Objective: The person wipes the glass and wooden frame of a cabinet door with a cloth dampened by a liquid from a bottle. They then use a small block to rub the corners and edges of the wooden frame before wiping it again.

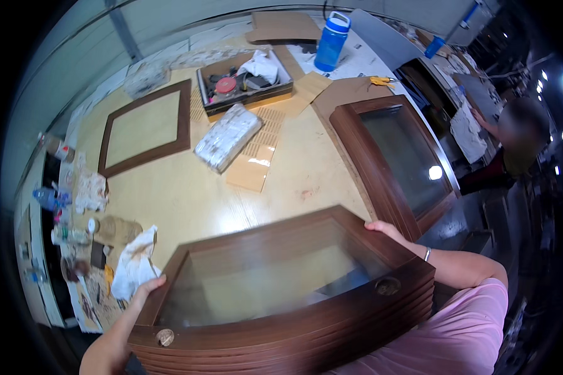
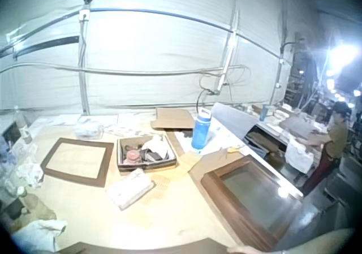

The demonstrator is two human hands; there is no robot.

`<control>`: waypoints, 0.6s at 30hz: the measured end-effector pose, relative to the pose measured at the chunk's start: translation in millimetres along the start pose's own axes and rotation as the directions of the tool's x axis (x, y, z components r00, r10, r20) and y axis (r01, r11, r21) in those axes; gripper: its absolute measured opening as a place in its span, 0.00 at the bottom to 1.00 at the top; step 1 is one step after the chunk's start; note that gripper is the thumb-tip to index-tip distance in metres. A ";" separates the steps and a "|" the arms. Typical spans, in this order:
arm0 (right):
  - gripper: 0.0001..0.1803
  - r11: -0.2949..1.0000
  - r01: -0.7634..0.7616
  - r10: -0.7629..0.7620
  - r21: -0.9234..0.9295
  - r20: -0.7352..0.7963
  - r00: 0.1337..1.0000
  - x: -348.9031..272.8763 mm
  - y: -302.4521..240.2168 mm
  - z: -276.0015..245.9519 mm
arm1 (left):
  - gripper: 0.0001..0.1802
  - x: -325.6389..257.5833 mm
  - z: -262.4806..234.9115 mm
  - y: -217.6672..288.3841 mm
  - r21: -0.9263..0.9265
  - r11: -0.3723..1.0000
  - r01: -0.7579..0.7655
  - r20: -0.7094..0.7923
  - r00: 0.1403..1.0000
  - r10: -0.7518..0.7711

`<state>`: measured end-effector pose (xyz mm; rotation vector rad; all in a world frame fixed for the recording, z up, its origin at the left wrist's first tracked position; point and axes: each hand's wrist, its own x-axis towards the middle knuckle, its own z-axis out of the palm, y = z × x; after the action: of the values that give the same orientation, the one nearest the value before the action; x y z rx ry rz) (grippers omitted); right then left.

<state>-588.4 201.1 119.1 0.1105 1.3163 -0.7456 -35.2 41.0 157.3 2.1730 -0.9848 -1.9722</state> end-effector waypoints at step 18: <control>0.16 0.841 0.509 -0.462 -0.186 0.244 0.853 -28.3 -48.0 52.1 | 0.40 -74.6 142.9 -226.1 -0.751 0.070 -0.656 -0.488 0.624 0.610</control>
<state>-573.2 151.7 175.2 -0.5073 1.2511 -0.9893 -69.8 309.9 97.1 0.8500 -0.4515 -1.3705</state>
